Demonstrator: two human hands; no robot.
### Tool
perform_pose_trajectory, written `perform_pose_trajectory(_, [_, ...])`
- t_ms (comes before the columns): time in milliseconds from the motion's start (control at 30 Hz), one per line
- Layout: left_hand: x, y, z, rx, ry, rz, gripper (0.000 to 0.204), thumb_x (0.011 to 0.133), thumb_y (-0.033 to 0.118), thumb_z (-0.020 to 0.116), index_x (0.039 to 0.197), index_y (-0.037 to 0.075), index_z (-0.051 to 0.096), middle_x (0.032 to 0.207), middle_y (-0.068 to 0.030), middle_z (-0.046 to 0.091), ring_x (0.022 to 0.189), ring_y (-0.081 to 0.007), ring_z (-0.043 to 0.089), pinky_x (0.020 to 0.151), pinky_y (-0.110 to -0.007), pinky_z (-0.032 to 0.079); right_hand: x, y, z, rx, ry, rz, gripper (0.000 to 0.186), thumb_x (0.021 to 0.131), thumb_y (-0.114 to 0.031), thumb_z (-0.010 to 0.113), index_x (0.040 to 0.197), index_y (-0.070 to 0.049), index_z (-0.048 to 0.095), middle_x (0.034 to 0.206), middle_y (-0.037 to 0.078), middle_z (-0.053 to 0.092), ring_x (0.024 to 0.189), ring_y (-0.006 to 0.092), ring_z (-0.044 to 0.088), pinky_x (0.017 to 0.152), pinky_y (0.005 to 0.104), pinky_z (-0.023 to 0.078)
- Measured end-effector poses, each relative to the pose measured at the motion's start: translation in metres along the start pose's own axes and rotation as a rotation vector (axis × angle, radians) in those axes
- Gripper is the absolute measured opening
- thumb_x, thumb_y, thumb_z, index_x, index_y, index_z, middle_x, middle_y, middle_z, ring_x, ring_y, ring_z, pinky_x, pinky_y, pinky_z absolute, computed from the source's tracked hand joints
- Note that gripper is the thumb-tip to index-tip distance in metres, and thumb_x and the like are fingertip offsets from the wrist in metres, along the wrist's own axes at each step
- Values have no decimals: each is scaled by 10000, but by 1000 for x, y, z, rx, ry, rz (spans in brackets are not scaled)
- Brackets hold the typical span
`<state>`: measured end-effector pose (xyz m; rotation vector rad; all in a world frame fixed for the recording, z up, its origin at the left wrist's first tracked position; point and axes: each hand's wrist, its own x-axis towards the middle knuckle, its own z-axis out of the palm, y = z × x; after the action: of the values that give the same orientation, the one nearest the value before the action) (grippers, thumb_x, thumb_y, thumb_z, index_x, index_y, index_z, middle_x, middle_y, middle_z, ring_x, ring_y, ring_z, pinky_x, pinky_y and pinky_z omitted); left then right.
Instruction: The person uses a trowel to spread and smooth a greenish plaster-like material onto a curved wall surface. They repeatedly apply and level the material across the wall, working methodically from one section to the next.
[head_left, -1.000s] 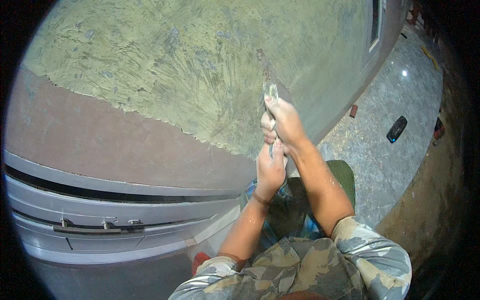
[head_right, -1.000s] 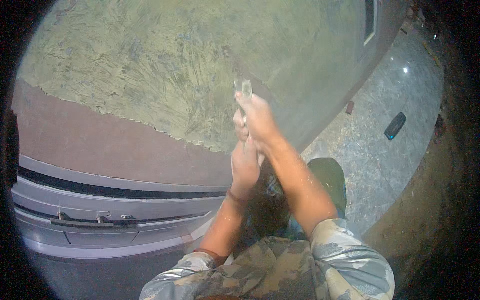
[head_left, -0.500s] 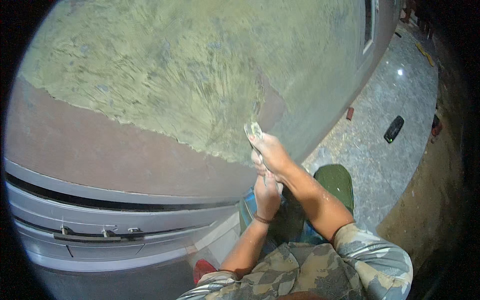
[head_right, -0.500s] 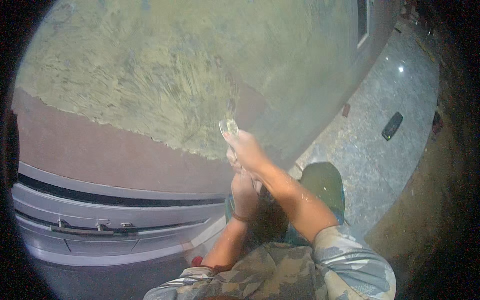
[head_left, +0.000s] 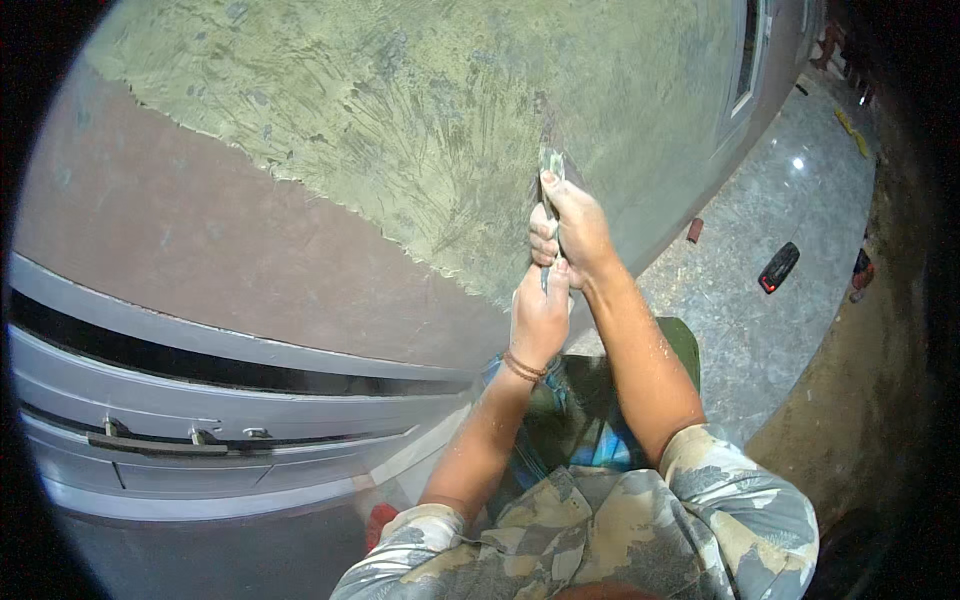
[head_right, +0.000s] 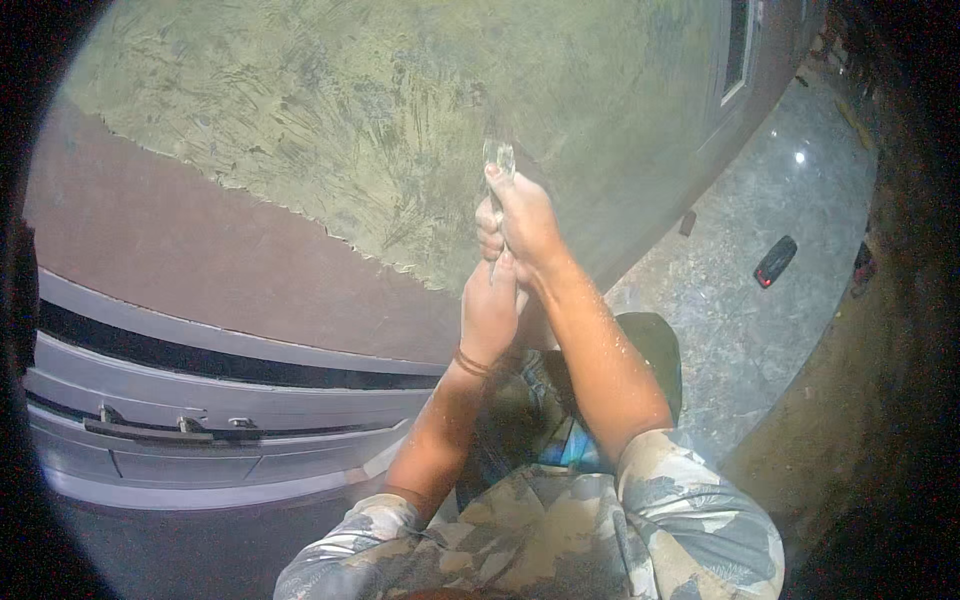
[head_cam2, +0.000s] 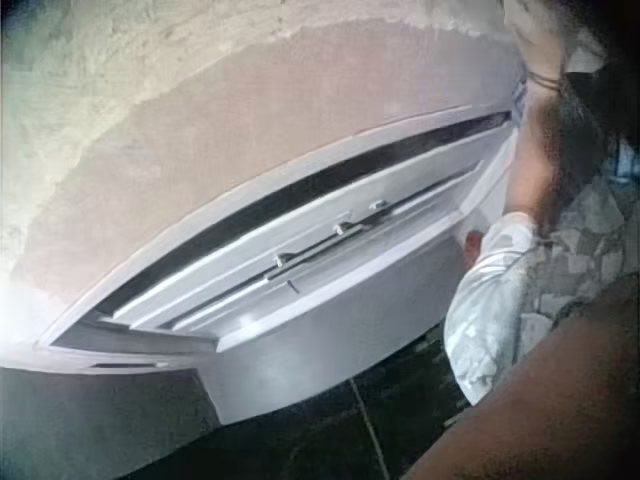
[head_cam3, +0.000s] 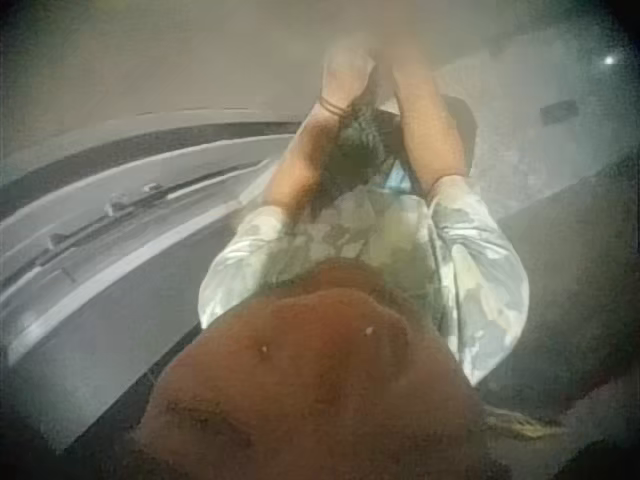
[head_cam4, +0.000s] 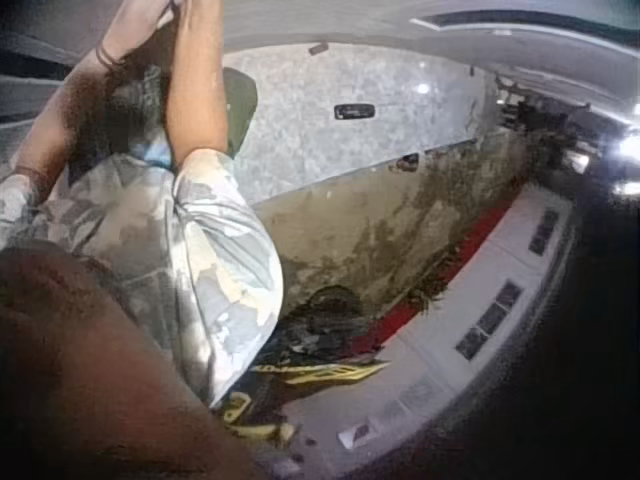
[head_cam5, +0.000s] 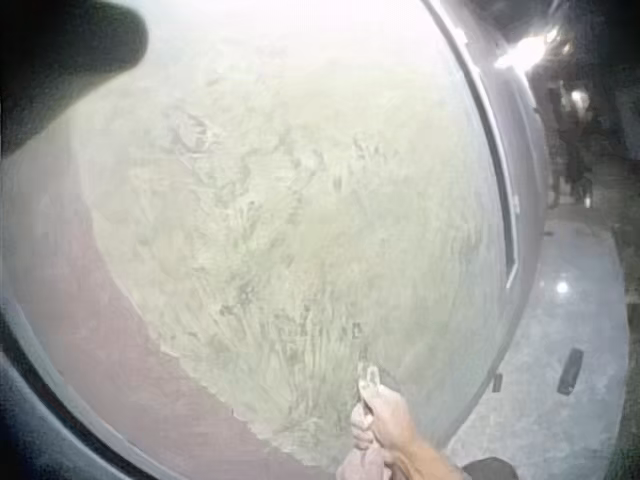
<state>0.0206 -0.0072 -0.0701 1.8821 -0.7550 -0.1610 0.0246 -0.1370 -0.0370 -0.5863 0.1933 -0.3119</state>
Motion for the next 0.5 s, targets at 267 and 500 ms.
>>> perform_pose_trajectory(267, [-62, -33, -17, 401, 63, 205, 456, 906, 13, 610, 1351, -37, 524, 1258, -273, 604, 1120, -456, 595, 907, -431, 506, -23, 73, 9, -291, 98, -69, 333, 1043, -354, 542, 813, -125, 469, 567, 23, 461, 405, 142, 409, 388, 306, 353])
perform_pose_trajectory(500, [46, 21, 24, -91, 45, 95, 401, 1018, 367, 536, 968, -24, 610, 881, -280, 660, 847, -470, 627, 715, -494, 483, 15, -55, 8, 20, -144, -102, 302, 1076, -389, 466, 898, -150, 417, 592, -9, 434, 434, 112, 395, 408, 273, 351])
